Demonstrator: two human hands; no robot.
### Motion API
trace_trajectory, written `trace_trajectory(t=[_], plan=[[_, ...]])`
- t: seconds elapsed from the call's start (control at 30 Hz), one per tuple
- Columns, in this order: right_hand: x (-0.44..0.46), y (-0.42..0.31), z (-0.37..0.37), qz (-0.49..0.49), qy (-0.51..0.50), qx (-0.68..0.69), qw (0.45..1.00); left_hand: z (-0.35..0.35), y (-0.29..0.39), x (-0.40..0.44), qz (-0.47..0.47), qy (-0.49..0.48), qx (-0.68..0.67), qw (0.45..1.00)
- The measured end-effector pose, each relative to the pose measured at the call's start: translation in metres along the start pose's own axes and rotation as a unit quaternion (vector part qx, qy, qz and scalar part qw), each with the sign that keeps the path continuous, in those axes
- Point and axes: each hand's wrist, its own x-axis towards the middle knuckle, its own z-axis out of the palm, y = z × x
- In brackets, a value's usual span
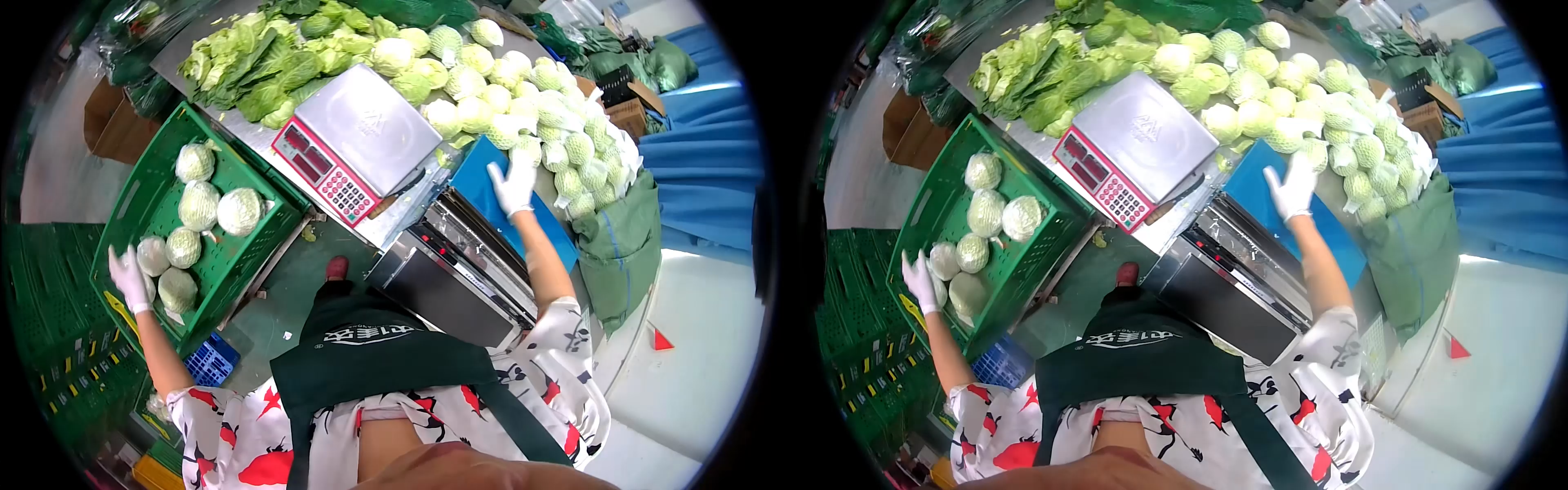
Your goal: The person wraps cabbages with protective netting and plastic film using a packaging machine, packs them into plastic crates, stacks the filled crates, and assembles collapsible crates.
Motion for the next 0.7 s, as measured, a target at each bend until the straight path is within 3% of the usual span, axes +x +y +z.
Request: trace_trajectory(t=[0.07,0.1,0.23,0.33,0.4,0.47,0.57,0.6,0.63,0.7], plan=[[-0.001,-0.002,-0.006,-0.008,-0.001,-0.028,1.000,0.015,0.048,0.003,0.051,-0.008,-0.064,0.997],[-0.008,0.000,0.014,-0.005,0.005,-0.003,1.000,0.001,0.112,0.009,0.118,-0.025,-0.071,0.990],[-0.003,0.007,-0.002,0.010,-0.001,0.025,1.000,0.073,0.277,-0.019,0.221,-0.151,-0.233,0.935],[-0.003,0.002,-0.010,0.037,0.003,0.063,0.997,0.135,0.404,-0.060,0.183,-0.292,-0.387,0.855],[-0.002,0.003,-0.013,0.060,-0.007,0.114,0.992,0.166,0.495,-0.089,0.262,-0.366,-0.385,0.806],[-0.002,0.013,-0.014,0.085,0.012,0.187,0.979,0.208,0.576,-0.128,0.272,-0.458,-0.444,0.721],[0.009,0.031,-0.006,0.124,0.000,0.230,0.965,0.275,0.677,-0.176,0.450,-0.403,-0.370,0.706],[0.020,0.041,-0.006,0.220,-0.034,0.364,0.904,0.269,0.707,-0.187,0.476,-0.415,-0.274,0.725],[0.034,0.050,0.003,0.234,0.057,0.439,0.866,0.278,0.731,-0.200,0.511,-0.410,-0.217,0.724],[0.059,0.085,0.001,0.296,0.044,0.366,0.881,0.298,0.780,-0.220,0.575,-0.394,-0.103,0.709]])
